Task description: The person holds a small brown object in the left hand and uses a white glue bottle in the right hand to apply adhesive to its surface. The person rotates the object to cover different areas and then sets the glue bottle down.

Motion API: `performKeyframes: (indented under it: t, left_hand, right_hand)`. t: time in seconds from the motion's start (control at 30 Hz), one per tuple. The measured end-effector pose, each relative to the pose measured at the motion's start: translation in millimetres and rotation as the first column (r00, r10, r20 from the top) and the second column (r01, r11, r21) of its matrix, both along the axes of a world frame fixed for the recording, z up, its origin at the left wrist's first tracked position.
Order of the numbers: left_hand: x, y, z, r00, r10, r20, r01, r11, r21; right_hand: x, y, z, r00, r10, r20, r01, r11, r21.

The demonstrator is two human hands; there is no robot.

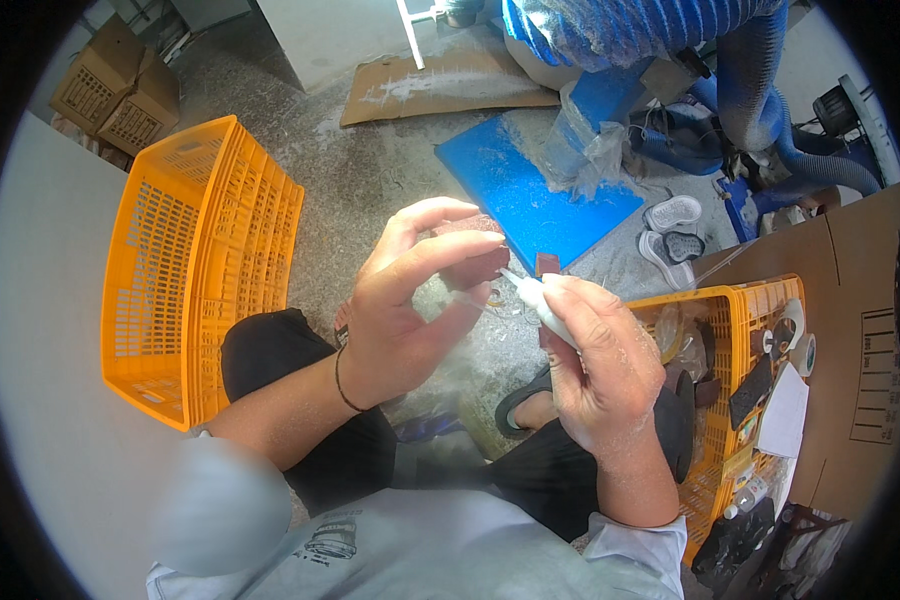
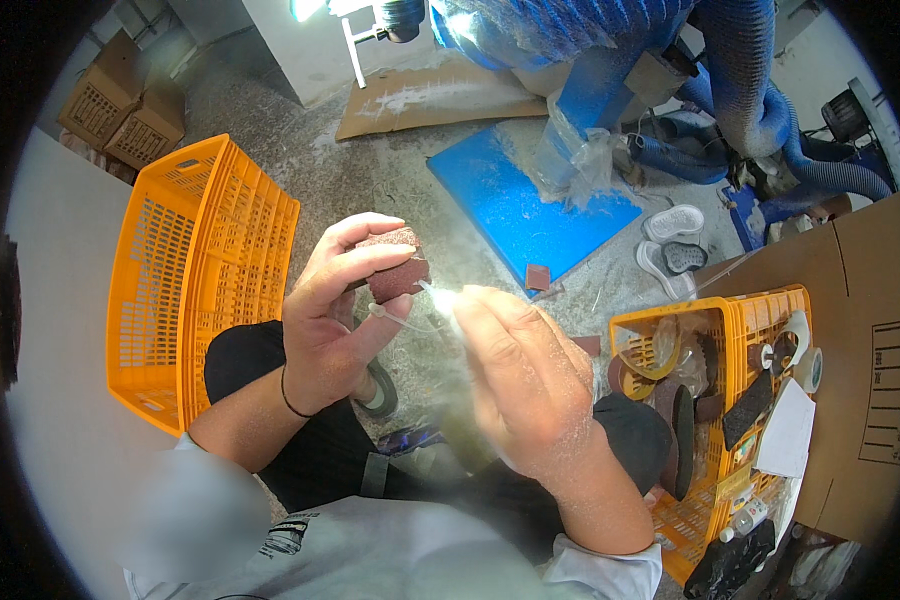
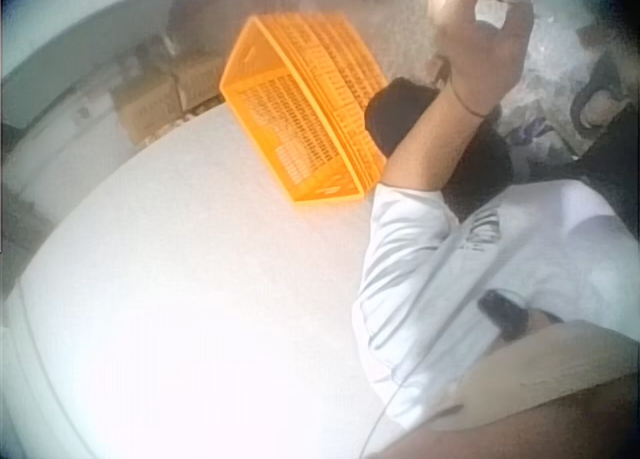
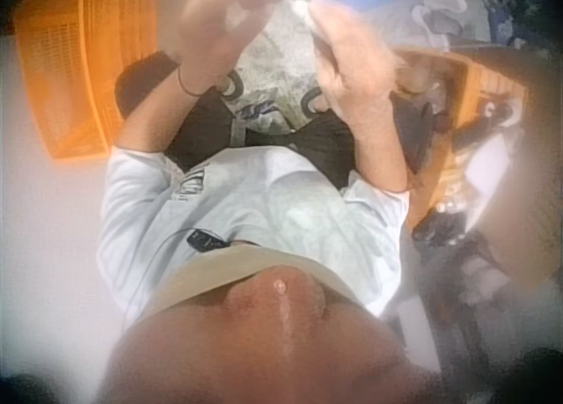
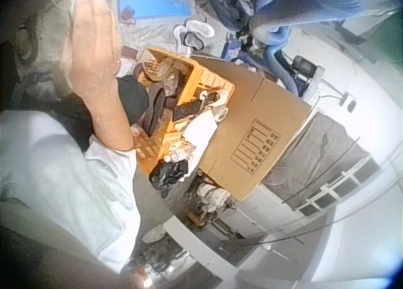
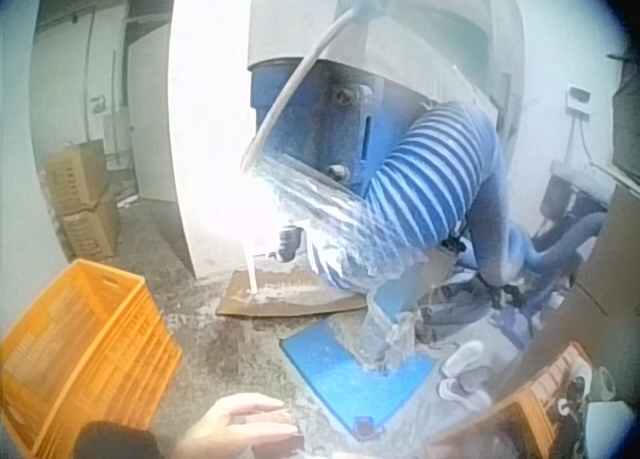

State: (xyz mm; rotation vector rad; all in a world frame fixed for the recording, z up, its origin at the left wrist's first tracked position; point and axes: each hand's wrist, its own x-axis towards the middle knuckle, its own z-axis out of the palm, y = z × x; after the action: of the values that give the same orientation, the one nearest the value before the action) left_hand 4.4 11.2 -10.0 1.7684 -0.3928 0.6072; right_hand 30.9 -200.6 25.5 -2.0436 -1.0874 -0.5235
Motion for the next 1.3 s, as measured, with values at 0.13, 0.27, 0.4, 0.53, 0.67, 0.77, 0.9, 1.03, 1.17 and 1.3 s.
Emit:
performKeyframes:
  t: [0.13, 0.27, 0.4, 0.53, 0.67, 0.77, 0.9, 1.03, 1.17, 1.3]
  left_hand:
    - [-0.1, 1.0, 0.6, 1.0, 0.0, -0.006, 0.001, 1.0, 0.014]
    - [-0.2, 0.6, 0.5, 1.0, -0.01, -0.017, 0.01, 1.0, 0.0]
    - [-0.5, 0.2, 0.5, 1.0, -0.009, -0.017, 0.008, 1.0, -0.006]
    - [-0.1, 0.0, 0.6, 1.0, -0.007, -0.011, 0.007, 1.0, -0.005]
    - [-0.3, -0.5, 0.2, 1.0, 0.0, -0.015, 0.0, 1.0, -0.004]
    - [0.8, -0.1, -0.4, 1.0, 0.002, -0.004, -0.002, 1.0, 0.007]
    - [0.3, -0.1, -1.0, 1.0, -0.002, -0.016, 0.002, 1.0, 0.004]
    - [-0.5, 0.5, -1.3, 0.999, -0.006, -0.032, 0.007, 1.0, 0.003]
    - [0.0, 1.4, -2.2, 1.0, 0.006, -0.019, -0.006, 1.0, 0.028]
    - [-0.1, 1.3, -2.7, 1.0, -0.001, -0.024, 0.001, 1.0, 0.02]
  right_hand:
    - [0.0, 0.0, 0.3, 1.0, -0.001, 0.002, 0.001, 1.0, -0.001]
    - [0.2, 0.0, 0.0, 1.0, -0.005, -0.009, 0.005, 1.0, 0.004]
    - [0.0, 0.1, -0.1, 1.0, -0.01, -0.01, 0.01, 1.0, -0.002]
    - [0.2, 0.1, -0.5, 1.0, -0.007, -0.016, 0.008, 1.0, 0.004]
    - [0.2, 0.2, -0.9, 1.0, -0.005, -0.026, 0.006, 1.0, 0.014]
    - [0.5, 0.1, -1.0, 1.0, -0.007, -0.028, 0.007, 1.0, 0.011]
    - [0.6, -0.6, -0.1, 1.0, 0.0, -0.031, 0.0, 1.0, 0.007]
    - [0.7, -0.3, -0.2, 0.999, -0.001, -0.036, 0.001, 1.0, 0.011]
    - [0.9, -0.7, -0.6, 0.999, 0.005, -0.034, -0.005, 1.0, 0.012]
    - [0.9, -0.6, -0.4, 0.999, 0.001, -0.037, -0.001, 1.0, 0.013]
